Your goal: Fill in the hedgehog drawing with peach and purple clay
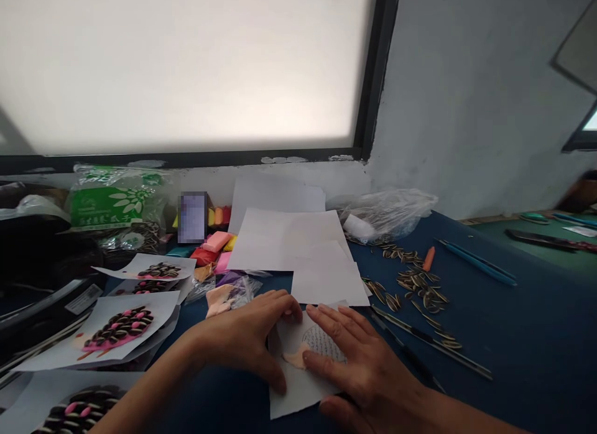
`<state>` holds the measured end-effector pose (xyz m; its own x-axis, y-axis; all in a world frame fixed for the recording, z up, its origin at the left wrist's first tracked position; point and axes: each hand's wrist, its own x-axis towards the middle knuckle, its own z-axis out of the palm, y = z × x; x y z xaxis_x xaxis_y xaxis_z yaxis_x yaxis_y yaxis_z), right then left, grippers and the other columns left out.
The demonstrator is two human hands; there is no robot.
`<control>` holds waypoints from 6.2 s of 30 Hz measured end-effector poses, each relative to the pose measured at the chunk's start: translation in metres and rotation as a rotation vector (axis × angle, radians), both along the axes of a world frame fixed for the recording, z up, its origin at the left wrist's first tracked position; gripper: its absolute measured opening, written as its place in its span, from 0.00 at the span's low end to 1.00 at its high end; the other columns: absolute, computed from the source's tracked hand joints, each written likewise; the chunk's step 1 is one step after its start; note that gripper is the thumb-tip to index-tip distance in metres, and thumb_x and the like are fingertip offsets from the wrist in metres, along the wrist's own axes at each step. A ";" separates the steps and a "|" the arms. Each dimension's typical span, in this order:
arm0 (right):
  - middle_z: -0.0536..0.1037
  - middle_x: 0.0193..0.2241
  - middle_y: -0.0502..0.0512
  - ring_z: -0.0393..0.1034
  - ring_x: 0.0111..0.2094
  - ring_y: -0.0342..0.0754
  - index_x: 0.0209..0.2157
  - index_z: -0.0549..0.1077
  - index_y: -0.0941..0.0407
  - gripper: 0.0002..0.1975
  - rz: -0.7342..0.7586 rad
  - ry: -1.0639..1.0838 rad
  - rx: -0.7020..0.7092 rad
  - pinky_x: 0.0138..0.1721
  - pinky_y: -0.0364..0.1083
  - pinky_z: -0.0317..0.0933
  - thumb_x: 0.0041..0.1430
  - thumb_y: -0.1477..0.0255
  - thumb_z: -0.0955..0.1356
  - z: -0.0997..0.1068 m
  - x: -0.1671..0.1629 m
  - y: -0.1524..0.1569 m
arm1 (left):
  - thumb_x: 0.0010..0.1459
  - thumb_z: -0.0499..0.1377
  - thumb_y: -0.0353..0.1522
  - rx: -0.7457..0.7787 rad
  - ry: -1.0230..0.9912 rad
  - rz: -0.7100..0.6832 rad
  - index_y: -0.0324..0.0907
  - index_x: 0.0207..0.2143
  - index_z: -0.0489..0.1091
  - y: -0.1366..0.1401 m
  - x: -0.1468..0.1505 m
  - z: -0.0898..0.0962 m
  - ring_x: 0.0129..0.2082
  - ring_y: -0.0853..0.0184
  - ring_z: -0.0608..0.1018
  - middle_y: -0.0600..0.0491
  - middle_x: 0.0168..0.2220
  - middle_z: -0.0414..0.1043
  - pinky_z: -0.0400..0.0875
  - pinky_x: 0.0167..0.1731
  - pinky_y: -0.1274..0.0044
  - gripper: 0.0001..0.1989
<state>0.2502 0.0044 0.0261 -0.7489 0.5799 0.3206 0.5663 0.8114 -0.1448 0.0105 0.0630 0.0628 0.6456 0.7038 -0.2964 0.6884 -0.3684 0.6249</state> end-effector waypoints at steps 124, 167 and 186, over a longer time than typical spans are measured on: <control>0.59 0.66 0.65 0.49 0.67 0.60 0.53 0.73 0.54 0.17 -0.086 0.071 -0.203 0.63 0.63 0.49 0.65 0.74 0.63 0.001 -0.010 0.007 | 0.40 0.71 0.39 0.013 0.010 0.007 0.46 0.46 0.64 -0.002 0.004 0.001 0.46 0.55 0.71 0.52 0.48 0.67 0.67 0.43 0.70 0.31; 0.72 0.55 0.63 0.61 0.60 0.55 0.33 0.76 0.56 0.10 0.107 0.252 0.080 0.58 0.55 0.56 0.58 0.80 0.64 -0.009 -0.004 0.005 | 0.39 0.72 0.35 -0.001 0.013 0.033 0.45 0.48 0.66 -0.003 0.004 0.001 0.45 0.57 0.71 0.53 0.48 0.67 0.65 0.42 0.72 0.32; 0.63 0.63 0.67 0.53 0.65 0.59 0.46 0.77 0.56 0.18 0.106 0.091 0.002 0.60 0.59 0.53 0.55 0.80 0.65 -0.005 -0.006 0.005 | 0.40 0.71 0.36 0.013 -0.013 -0.002 0.45 0.49 0.66 0.002 0.000 -0.004 0.45 0.57 0.70 0.53 0.48 0.66 0.67 0.41 0.72 0.32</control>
